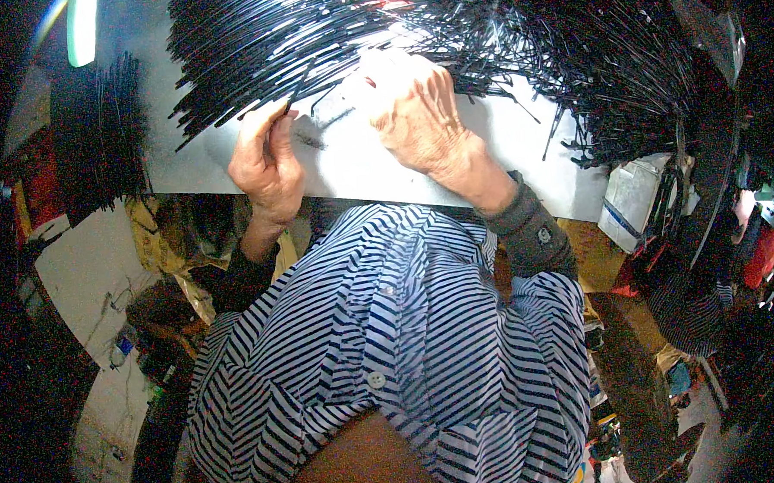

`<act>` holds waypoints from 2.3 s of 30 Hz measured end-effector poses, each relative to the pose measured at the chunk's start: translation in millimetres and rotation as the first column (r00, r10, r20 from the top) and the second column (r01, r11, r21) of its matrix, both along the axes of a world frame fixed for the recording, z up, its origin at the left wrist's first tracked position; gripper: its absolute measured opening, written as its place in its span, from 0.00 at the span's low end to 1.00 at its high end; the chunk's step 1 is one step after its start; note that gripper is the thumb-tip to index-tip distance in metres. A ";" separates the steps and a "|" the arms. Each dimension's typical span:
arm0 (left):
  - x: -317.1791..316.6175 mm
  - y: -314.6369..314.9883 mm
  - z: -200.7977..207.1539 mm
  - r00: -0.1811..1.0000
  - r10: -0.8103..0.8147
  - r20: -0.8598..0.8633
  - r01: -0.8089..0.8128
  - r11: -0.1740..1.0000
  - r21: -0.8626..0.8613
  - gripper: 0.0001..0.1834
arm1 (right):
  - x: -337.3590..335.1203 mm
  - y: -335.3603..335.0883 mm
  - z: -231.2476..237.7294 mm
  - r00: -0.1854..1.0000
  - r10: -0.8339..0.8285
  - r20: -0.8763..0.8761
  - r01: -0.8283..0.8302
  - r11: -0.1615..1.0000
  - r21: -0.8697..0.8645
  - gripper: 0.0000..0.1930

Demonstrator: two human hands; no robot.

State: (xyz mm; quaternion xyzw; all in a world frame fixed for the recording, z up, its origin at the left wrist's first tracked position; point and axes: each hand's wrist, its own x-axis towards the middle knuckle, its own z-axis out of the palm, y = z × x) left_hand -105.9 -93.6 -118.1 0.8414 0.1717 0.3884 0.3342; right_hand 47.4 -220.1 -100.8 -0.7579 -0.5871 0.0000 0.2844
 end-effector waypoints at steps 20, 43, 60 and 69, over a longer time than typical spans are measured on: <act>2.6 1.7 5.6 1.000 0.025 -0.008 -0.026 0.892 -0.452 0.10 | -17.7 0.0 13.6 0.993 0.116 0.019 -0.115 0.992 -0.045 0.09; 13.6 10.9 -2.2 0.995 0.016 -0.101 -0.039 0.975 -0.220 0.12 | -46.9 10.7 11.3 0.984 0.117 0.134 -0.103 0.989 -0.110 0.11; 16.6 10.1 0.8 0.999 0.027 -0.031 -0.035 0.953 -0.300 0.11 | -17.2 -72.8 30.9 0.981 0.193 -0.006 -0.191 0.966 -0.177 0.13; 13.3 11.4 -0.7 0.997 -0.018 -0.075 -0.001 0.969 -0.247 0.12 | 14.5 -82.7 37.2 0.994 0.066 0.091 -0.051 0.986 -0.157 0.11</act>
